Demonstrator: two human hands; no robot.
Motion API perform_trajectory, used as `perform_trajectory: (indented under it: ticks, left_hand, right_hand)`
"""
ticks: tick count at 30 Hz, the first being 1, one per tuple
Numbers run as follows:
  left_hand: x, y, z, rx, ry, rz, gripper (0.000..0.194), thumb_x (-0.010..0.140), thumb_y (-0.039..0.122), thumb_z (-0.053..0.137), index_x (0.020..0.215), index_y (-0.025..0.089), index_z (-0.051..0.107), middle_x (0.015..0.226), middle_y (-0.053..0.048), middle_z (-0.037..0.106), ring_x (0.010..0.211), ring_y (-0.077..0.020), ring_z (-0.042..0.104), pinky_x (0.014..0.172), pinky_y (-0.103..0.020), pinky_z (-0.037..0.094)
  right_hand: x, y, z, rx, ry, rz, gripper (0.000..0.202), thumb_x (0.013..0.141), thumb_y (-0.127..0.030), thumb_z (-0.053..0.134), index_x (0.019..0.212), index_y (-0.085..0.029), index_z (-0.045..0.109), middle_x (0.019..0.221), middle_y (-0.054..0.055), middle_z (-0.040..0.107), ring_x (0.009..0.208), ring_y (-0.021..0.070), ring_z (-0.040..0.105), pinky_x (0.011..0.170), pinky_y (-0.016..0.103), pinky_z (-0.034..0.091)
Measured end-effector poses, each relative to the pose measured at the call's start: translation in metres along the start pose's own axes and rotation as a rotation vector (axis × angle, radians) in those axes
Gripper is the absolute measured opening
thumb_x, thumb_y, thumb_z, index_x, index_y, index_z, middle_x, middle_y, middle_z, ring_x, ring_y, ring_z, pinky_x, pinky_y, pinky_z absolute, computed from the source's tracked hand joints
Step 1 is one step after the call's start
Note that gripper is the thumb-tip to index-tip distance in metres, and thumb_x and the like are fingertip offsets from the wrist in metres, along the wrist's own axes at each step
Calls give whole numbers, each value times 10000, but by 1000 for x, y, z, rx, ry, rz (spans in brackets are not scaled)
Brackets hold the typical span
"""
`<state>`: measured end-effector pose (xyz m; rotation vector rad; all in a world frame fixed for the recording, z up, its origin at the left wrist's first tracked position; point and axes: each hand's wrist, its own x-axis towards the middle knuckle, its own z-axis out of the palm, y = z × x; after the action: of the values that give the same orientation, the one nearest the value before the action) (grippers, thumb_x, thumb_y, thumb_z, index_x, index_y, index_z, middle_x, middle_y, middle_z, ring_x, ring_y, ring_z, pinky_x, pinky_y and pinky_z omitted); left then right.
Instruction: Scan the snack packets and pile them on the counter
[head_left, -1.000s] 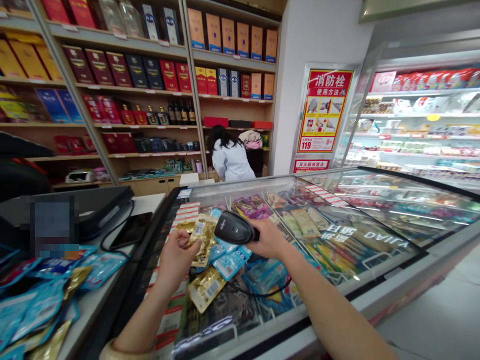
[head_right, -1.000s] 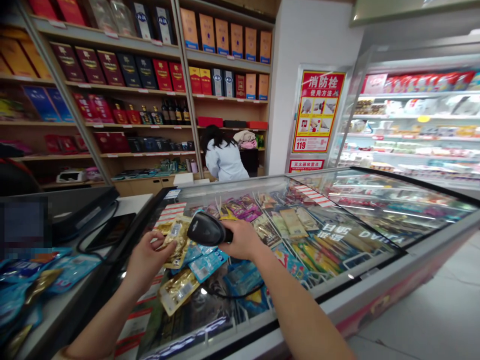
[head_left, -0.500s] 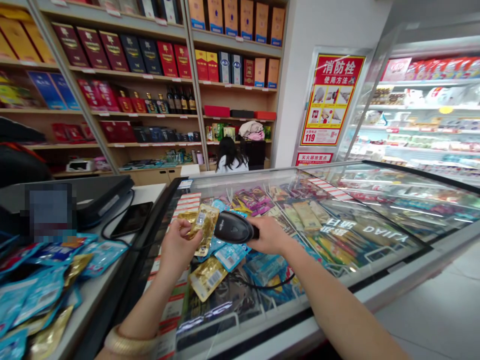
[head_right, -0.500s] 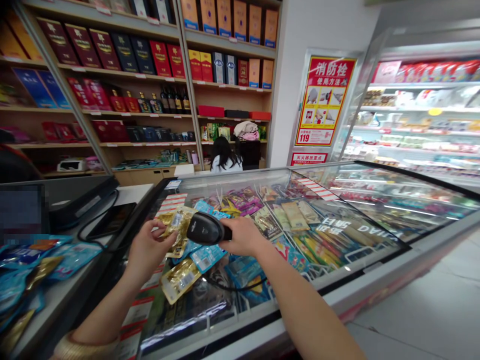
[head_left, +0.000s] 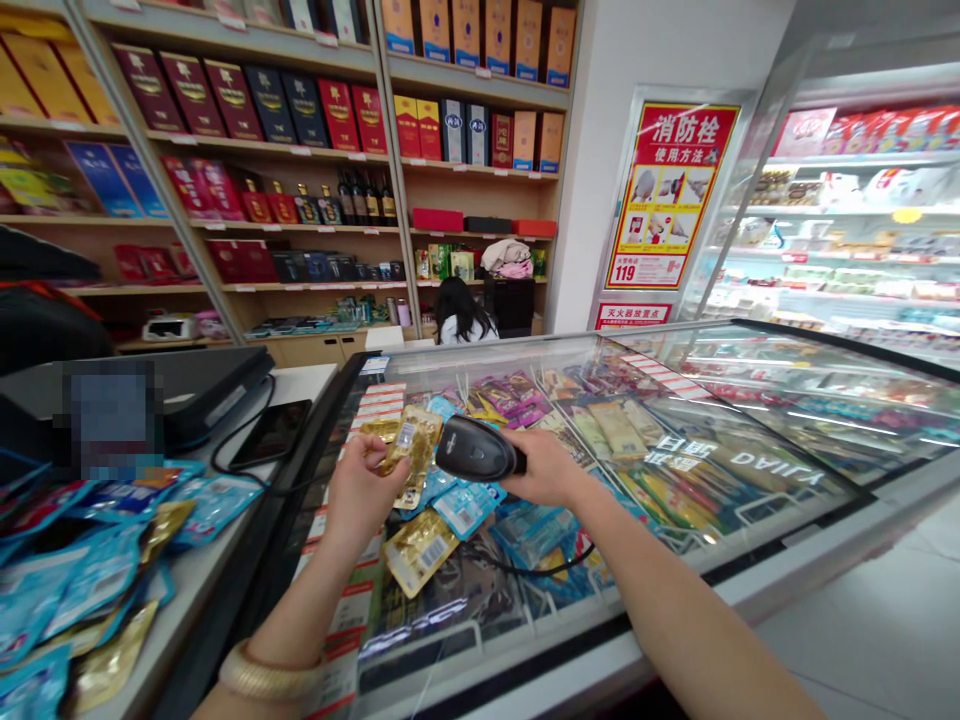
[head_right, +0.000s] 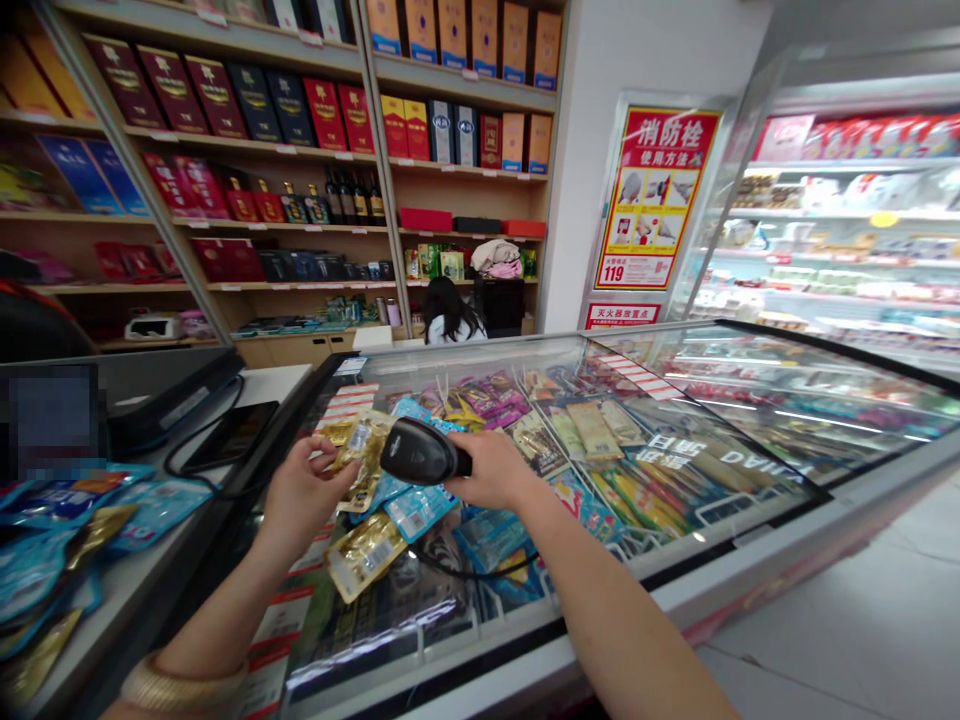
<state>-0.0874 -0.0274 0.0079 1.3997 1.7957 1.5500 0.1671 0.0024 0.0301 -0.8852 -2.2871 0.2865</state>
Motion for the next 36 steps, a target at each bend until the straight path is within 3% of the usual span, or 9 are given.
perform_trajectory:
  ticks: [5,9,12,16,20,23,26,30,36]
  left_hand:
    - [-1,6,-3,-99,53,26,387,615,337,696,911,222,475,839,-74,745,696,-203,709,621,-285,535]
    - [1,25,-33,-104,126,174,336,694,346,640,985,190,581,968,-106,750,883,-225,719,797,-336,562]
    - [1,37,-80,154,217,333,304,743,354,602,984,184,676,979,-84,753,883,-228,712,841,-342,555]
    - [5,41,-164,614,349,425,320,790,345,541,1011,201,723,1009,-69,753,895,-240,704,851,-347,543]
    - [17,31,-238,951,427,292,358,826,305,448,1042,172,701,1106,-94,723,1003,-272,668,892,-396,515]
    - [31,18,-267,1058,392,150,351,841,292,400,1020,177,679,1131,-74,704,1025,-283,648,924,-439,497]
    - [44,4,-277,1079,303,48,295,805,252,418,936,193,675,1062,-57,709,991,-307,655,912,-479,498]
    - [50,-3,-274,1077,260,28,262,741,217,458,881,177,675,1039,-86,714,1025,-344,648,917,-497,492]
    - [27,14,-242,1035,525,320,428,843,410,400,1167,216,601,1370,-168,540,1273,-494,449,970,-699,355]
  right_hand:
    - [-5,9,3,22,109,-45,272,701,-253,608,961,-194,663,819,49,705,728,198,640,657,259,434]
    - [-9,18,2,-5,157,-76,282,740,-279,582,992,-178,659,832,70,711,703,204,647,655,274,455]
    - [-12,23,2,-32,199,-69,238,739,-283,570,940,-191,658,780,57,703,685,203,647,647,272,464]
    - [-14,24,1,-34,228,-72,224,734,-293,554,909,-199,658,780,55,712,682,202,653,627,264,469]
    - [-15,22,1,-42,235,-80,215,739,-316,555,896,-207,655,791,59,718,680,204,657,631,266,476]
    - [-14,20,1,-34,241,-95,213,745,-325,563,898,-206,651,808,70,724,693,214,670,630,273,482]
    - [-14,19,2,-25,248,-100,221,747,-324,562,909,-204,653,794,74,718,685,218,668,627,281,486]
    - [-15,21,2,-38,244,-103,203,743,-309,560,889,-203,653,752,63,700,669,216,656,621,282,482]
    - [-13,23,1,-23,255,-120,227,723,-275,557,915,-193,646,783,72,703,702,217,660,649,284,482]
